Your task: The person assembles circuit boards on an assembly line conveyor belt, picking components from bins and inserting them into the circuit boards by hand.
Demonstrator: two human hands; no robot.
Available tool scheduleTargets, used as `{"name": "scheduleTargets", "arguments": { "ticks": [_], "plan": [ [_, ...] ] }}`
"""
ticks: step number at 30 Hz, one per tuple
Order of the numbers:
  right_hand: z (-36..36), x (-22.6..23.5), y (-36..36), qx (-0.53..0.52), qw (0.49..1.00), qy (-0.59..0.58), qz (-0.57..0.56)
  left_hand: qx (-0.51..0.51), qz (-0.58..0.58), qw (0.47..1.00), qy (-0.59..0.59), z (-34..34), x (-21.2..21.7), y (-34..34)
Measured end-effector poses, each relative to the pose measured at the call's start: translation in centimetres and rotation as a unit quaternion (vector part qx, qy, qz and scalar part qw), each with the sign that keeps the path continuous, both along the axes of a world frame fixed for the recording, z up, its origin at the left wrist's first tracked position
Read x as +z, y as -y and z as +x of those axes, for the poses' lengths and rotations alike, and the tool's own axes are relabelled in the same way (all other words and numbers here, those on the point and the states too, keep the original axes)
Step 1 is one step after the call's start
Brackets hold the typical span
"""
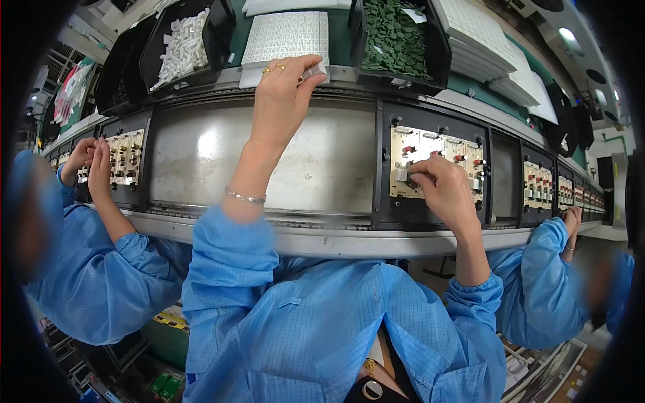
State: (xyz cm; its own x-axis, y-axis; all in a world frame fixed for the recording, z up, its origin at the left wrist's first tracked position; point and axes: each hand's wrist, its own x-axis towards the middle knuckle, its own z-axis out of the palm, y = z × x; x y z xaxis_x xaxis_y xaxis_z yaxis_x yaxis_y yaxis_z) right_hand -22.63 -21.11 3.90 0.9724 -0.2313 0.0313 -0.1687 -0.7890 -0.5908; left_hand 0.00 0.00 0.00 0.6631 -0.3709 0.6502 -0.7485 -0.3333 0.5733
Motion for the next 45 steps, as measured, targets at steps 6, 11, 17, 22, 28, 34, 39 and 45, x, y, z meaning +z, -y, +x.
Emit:
{"name": "scheduleTargets", "arguments": {
  "ticks": [6,11,17,22,28,34,39,45],
  "plan": [
    [0.7,0.3,0.7,0.047,0.997,0.029,-0.056,0.001,0.001,0.998,0.057,0.4,0.1,0.2],
    [1.2,0.6,1.4,0.059,0.996,-0.025,-0.058,-0.011,-0.011,0.999,0.043,0.0,0.4,0.5],
    [2.5,2.1,2.1,0.088,0.986,-0.083,-0.111,-0.024,-0.028,0.999,0.019,-0.2,0.5,0.7],
    [7.3,4.0,2.1,0.01,0.996,0.059,-0.072,-0.028,-0.023,0.999,0.028,-0.1,0.4,0.5],
    [15.8,1.6,2.5,0.035,0.975,0.16,-0.15,-0.04,-0.018,0.999,0.025,-0.3,0.2,0.4],
    [19.8,1.4,1.8,0.064,0.981,-0.013,-0.183,-0.03,-0.009,0.999,0.022,-0.5,0.0,0.0],
    [20.5,1.0,3.1,0.07,0.955,-0.01,-0.288,-0.032,-0.004,0.999,0.032,-0.3,-0.1,-0.2],
    [20.6,1.0,4.2,0.061,0.978,-0.004,-0.199,-0.039,-0.01,0.998,0.047,-0.2,-0.3,-0.4]
  ]
}}
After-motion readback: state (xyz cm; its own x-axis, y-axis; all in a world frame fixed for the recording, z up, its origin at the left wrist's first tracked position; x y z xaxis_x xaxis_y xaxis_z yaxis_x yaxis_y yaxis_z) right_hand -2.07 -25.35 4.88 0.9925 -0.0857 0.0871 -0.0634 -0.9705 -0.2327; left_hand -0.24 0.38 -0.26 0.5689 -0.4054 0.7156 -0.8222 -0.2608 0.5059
